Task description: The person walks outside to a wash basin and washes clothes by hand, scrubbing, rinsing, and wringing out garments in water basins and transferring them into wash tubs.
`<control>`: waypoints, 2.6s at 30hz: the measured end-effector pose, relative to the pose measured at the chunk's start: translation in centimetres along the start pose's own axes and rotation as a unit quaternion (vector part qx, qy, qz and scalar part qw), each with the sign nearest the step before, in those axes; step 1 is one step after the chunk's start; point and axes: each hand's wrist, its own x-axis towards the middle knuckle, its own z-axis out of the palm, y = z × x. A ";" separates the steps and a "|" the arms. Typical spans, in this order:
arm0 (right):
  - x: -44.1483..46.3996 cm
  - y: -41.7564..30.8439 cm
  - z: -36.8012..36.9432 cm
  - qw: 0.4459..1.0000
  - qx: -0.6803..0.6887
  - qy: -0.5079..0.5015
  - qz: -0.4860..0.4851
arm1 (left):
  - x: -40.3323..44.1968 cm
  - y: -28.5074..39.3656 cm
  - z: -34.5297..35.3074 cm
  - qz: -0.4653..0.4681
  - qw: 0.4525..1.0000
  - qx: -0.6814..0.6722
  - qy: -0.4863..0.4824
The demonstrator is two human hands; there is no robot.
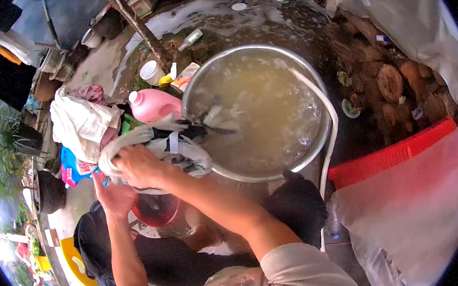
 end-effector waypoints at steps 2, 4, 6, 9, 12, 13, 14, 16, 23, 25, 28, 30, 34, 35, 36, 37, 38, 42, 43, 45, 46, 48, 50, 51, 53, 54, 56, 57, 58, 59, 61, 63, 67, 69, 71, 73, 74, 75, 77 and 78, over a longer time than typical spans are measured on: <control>-1.6 0.8 3.3 0.996 -0.079 0.009 -0.038 | 1.4 -1.3 -1.9 0.023 0.998 0.022 0.047; -3.3 1.6 5.2 0.991 -0.123 0.006 -0.047 | 2.7 -2.4 -3.9 -0.007 0.995 0.045 0.089; -4.4 2.7 5.5 0.999 -0.008 0.008 -0.036 | 3.3 -2.5 -5.5 -0.030 0.985 0.061 0.158; -4.7 6.9 2.5 0.960 0.272 -0.053 0.041 | 4.3 -1.8 -7.0 -0.024 0.957 0.134 0.258; -5.9 14.5 0.3 0.855 0.458 0.097 0.225 | 4.0 -0.4 -8.7 0.069 0.959 0.177 0.209; -6.4 18.3 2.0 0.846 0.394 0.250 0.257 | 3.8 0.1 -7.6 0.067 0.965 0.170 0.187; -7.2 21.1 2.1 0.915 0.113 0.255 0.291 | 3.1 0.3 -6.5 0.097 0.964 0.180 0.171; -8.9 24.4 4.7 0.918 -0.055 0.114 0.375 | 2.8 0.7 -3.7 0.125 0.966 0.178 0.143; -10.0 27.6 10.2 0.856 0.321 0.228 0.335 | 1.0 1.5 -2.8 0.133 0.986 0.021 0.097; -8.2 30.1 7.9 0.729 0.468 0.324 0.380 | 1.0 1.5 -4.4 0.159 0.986 0.011 0.057; -3.1 20.4 -3.0 0.758 0.418 0.357 0.352 | 1.7 1.6 -4.4 0.163 0.984 -0.048 0.051; 0.5 16.8 -8.4 0.697 0.523 0.435 0.225 | 2.2 1.7 -3.1 0.182 0.980 -0.056 0.057; 6.0 7.0 -17.1 0.820 0.430 0.364 0.103 | 2.5 2.3 -1.2 0.255 0.957 -0.076 0.116; 6.6 4.6 -18.0 0.841 0.415 0.330 0.108 | 2.8 2.5 -2.0 0.274 0.951 -0.089 0.112; 7.3 3.9 -18.3 0.852 0.404 0.323 0.082 | 2.6 2.5 -1.0 0.284 0.947 -0.108 0.099; 8.0 3.7 -18.6 0.862 0.392 0.316 0.057 | 2.7 2.4 -0.4 0.287 0.942 -0.114 0.131; 8.5 3.5 -18.5 0.864 0.383 0.322 0.058 | 3.0 2.1 -0.2 0.287 0.944 -0.124 0.105; 9.0 3.8 -16.3 0.864 0.364 0.329 0.113 | 4.2 0.9 0.6 0.266 0.944 -0.162 0.109; 9.0 3.8 -15.4 0.854 0.385 0.330 0.117 | 4.7 0.4 0.4 0.259 0.949 -0.157 0.088; 8.6 4.0 -14.3 0.867 0.350 0.315 0.164 | 5.4 -0.6 0.6 0.216 0.950 -0.197 0.112; 8.5 3.5 -13.5 0.871 0.331 0.318 0.177 | 5.5 -0.9 0.9 0.200 0.952 -0.194 0.124; 8.0 3.0 -12.9 0.877 0.317 0.314 0.179 | 6.4 -1.7 0.6 0.180 0.952 -0.218 0.114; 8.5 11.1 -13.4 0.886 0.317 0.311 0.134 | 6.5 -2.2 0.8 0.166 0.955 -0.227 0.095; 7.5 6.1 -12.8 0.878 0.342 0.303 0.143 | 7.9 -2.9 -0.4 0.171 0.952 -0.234 0.096; 7.0 1.7 -11.8 0.897 0.318 0.255 0.171 | 7.1 -2.9 1.1 0.189 0.940 -0.253 0.130; 7.2 2.2 -11.4 0.893 0.330 0.251 0.175 | 7.4 -3.2 0.9 0.210 0.940 -0.231 0.141; 7.3 0.1 -9.3 0.910 0.302 0.223 0.178 | 7.3 -2.9 0.7 0.198 0.942 -0.207 0.173; 7.8 0.0 -8.0 0.899 0.290 0.266 0.192 | 6.4 -2.4 0.9 0.185 0.942 -0.196 0.199; 8.1 -0.1 -7.0 0.908 0.280 0.254 0.178 | 5.9 -1.9 0.2 0.187 0.939 -0.205 0.202; 8.3 -0.2 -5.9 0.917 0.271 0.242 0.165 | 5.2 -1.3 -0.4 0.190 0.936 -0.214 0.205; 8.7 -2.4 -3.4 0.905 0.324 0.219 0.168 | 4.8 -0.4 -3.3 0.225 0.934 -0.215 0.177; 9.7 -5.0 -1.2 0.857 0.437 0.194 0.193 | 3.6 1.0 -6.6 0.265 0.931 -0.209 0.136; 10.6 -2.2 7.7 0.869 0.417 0.183 0.192 | 0.5 4.4 -16.2 0.253 0.922 0.043 0.290; 9.5 0.4 13.6 0.932 0.325 0.119 0.110 | 1.5 3.6 -27.3 0.092 0.759 0.444 0.467; 7.8 1.8 15.8 0.992 -0.008 -0.118 -0.039 | -1.4 4.0 -26.0 0.016 0.659 0.464 0.592; 7.1 1.7 15.6 0.961 -0.063 -0.264 -0.047 | -1.4 4.5 -27.4 0.148 0.719 0.386 0.559; 7.5 1.4 15.6 0.960 -0.069 -0.269 -0.013 | -1.1 4.6 -27.2 0.153 0.730 0.379 0.547; 8.2 0.9 15.5 0.959 -0.075 -0.274 0.021 | -1.3 5.2 -25.5 0.157 0.742 0.373 0.534; 10.8 2.5 16.1 0.967 -0.075 -0.241 0.024 | -1.1 6.1 -23.6 0.147 0.785 0.298 0.522; 12.3 2.9 16.1 0.974 -0.031 -0.219 0.047 | -0.8 6.5 -23.6 0.143 0.804 0.261 0.515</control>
